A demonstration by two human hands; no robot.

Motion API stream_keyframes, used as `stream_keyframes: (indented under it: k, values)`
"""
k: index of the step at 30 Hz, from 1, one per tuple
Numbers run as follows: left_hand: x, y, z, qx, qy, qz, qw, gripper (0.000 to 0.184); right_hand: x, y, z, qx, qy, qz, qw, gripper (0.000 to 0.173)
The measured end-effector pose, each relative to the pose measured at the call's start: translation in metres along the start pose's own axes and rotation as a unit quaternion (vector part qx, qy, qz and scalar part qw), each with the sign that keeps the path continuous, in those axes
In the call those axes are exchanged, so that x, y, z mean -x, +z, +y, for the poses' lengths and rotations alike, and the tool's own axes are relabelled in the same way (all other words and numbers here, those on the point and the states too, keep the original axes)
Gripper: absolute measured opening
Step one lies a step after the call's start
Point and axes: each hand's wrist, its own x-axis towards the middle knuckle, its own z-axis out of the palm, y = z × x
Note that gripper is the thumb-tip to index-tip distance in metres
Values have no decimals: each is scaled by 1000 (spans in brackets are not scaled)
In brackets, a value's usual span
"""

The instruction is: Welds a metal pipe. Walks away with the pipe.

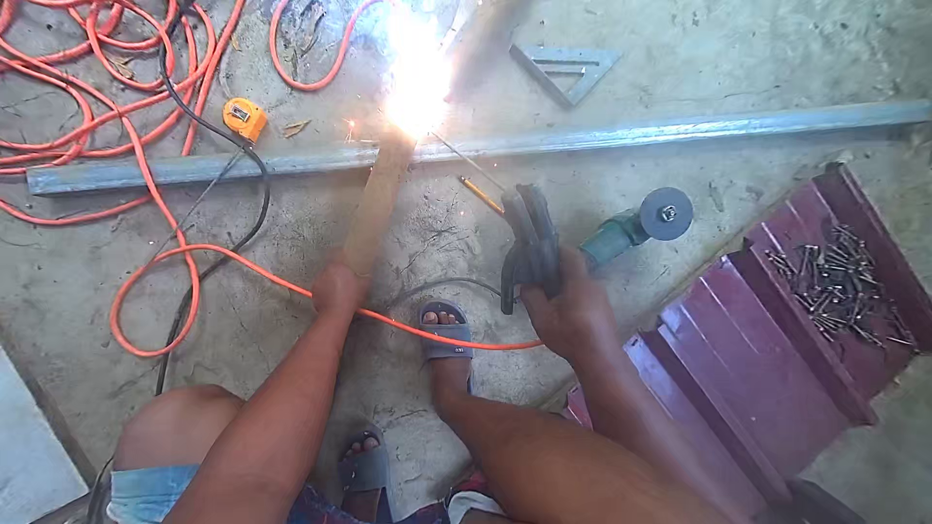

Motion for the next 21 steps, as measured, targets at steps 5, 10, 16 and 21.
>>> stream_keyframes:
  k: [5, 10, 16, 21]
  values:
    - [0, -1, 0, -7, 0, -6, 1000, 76, 1, 0, 1, -4, -5, -4, 1000, 49]
    - [-1, 0, -1, -5, 2, -5, 1000, 76, 0, -2, -2, 5, -1, -3, 1000, 52]
    - [0, -2, -1, 11, 1, -6, 1000, 77, -2, -3, -4, 13, 5, 3, 1000, 50]
    - [-1, -1, 1, 4, -3, -4, 1000, 75, -3, -4, -5, 10, 21, -12, 1000, 51]
